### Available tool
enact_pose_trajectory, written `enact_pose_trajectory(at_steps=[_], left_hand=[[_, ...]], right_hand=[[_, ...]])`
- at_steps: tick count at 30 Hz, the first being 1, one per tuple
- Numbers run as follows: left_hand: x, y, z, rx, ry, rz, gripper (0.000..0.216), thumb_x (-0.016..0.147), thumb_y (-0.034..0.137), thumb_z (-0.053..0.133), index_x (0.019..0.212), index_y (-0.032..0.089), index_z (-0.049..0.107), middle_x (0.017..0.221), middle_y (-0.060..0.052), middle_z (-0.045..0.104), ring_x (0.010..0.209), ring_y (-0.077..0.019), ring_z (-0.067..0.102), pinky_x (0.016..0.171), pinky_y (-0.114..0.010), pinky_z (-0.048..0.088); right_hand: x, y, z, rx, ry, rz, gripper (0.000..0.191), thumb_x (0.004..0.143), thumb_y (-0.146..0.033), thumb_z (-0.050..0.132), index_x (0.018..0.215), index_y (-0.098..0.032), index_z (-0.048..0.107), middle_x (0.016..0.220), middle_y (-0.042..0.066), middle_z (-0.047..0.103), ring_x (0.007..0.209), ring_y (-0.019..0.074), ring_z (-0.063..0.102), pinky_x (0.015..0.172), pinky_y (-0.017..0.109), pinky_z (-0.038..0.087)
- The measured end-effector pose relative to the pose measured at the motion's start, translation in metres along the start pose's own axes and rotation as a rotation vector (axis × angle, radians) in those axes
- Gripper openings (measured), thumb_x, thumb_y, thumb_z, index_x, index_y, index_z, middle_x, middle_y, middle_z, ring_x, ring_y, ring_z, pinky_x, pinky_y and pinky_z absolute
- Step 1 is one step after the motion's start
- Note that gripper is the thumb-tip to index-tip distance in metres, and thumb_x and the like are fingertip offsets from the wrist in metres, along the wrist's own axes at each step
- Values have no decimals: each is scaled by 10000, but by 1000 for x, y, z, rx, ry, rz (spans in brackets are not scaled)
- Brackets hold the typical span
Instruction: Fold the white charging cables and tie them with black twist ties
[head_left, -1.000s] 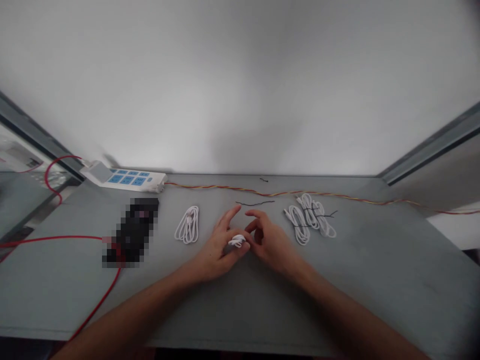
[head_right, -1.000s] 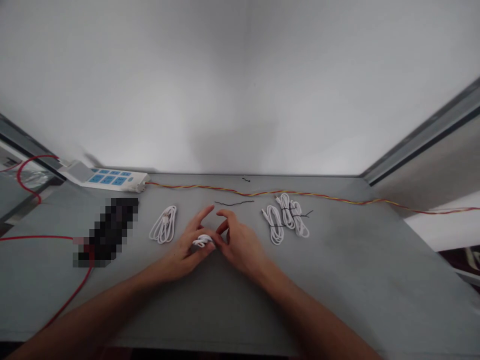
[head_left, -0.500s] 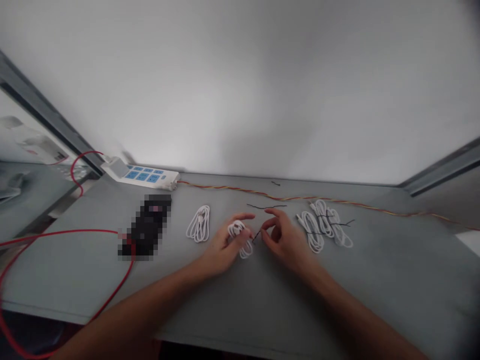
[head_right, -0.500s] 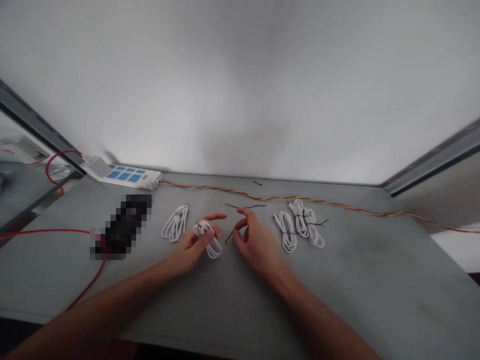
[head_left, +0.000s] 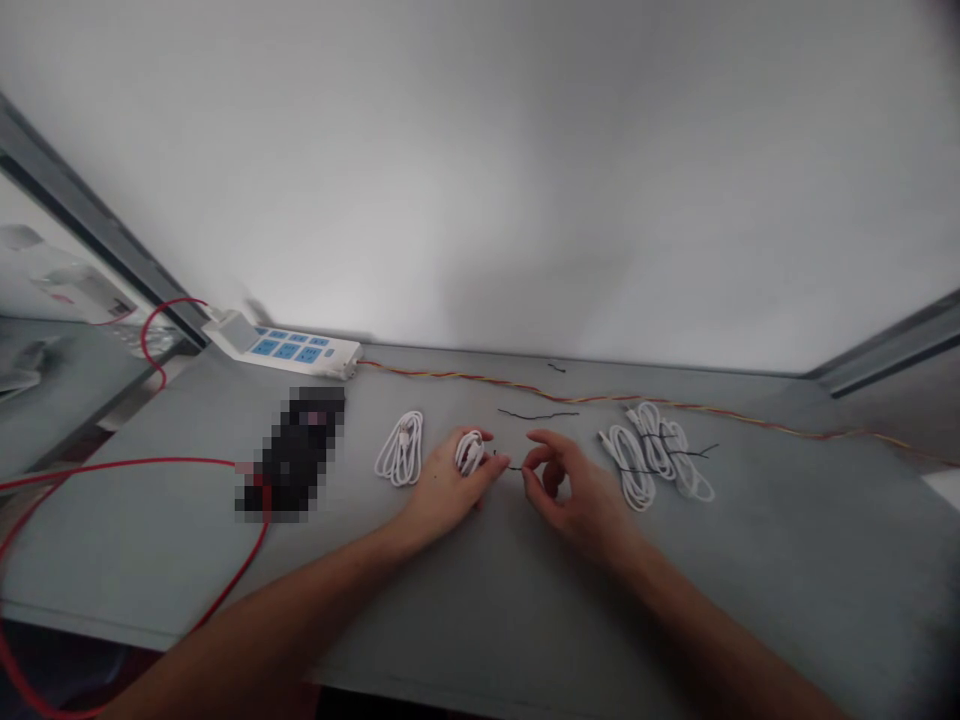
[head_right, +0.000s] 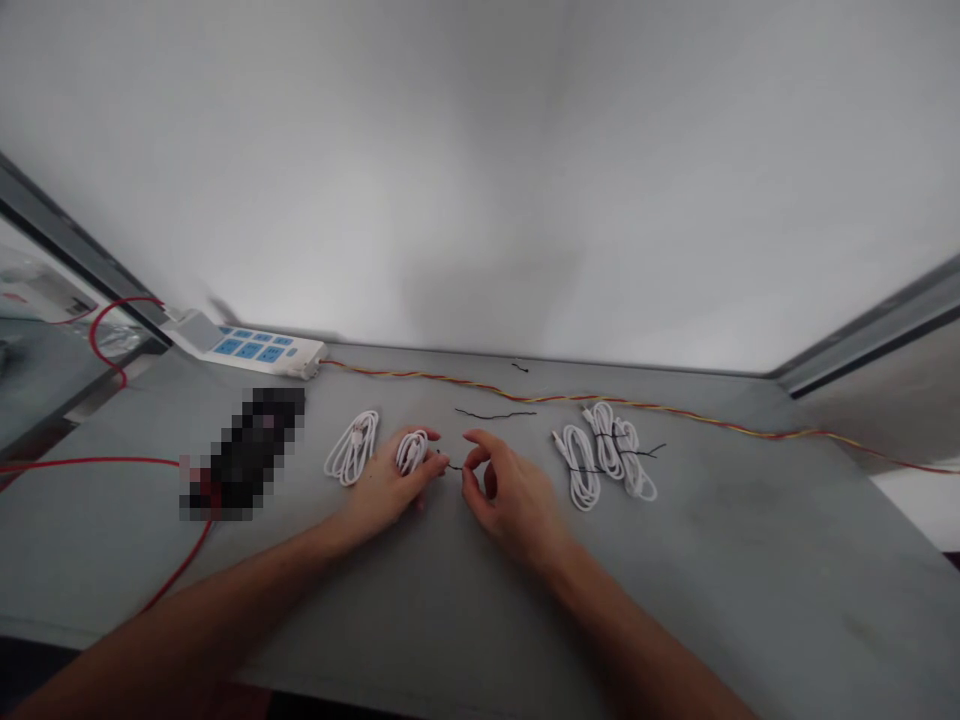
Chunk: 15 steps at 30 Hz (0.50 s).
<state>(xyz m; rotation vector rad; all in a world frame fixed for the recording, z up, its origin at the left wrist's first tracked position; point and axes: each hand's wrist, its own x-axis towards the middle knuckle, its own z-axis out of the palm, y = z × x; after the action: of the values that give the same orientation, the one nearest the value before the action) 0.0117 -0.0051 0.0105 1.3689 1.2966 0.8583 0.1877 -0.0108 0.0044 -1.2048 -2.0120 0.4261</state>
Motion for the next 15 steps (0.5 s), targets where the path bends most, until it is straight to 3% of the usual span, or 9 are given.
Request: enact_pose_trajectory(at_steps=[5,9,15], left_hand=[[2,-1,-2,121,-7,61,274,830,426,534,766,169,605,508,41,511,475,-115,504,521,-243,381],[2,-2,-2,70,-10,21,249,810,414,569,788,172,625,509,41,533,472,-109,500,517,-234,386],[0,-3,-2,12,17,-1,235,775,396,625,823,169,661,526,44,555,497,-105,528,532,-221,408]], right_hand=[[-3,-1,-1,-7,-19,-124,357,843,-166,502,1188,-222,428,782,-12,650,531,110,569,581,250,486],[-4,1,-1,-17,-22,-133,339,845,-152,508,1172,-221,453,798,-4,639,540,104,566,580,244,488],[-2,3,-5,-16,-85,-147,159,862,-137,488,984,-193,574,824,34,611,592,105,558,582,247,469]])
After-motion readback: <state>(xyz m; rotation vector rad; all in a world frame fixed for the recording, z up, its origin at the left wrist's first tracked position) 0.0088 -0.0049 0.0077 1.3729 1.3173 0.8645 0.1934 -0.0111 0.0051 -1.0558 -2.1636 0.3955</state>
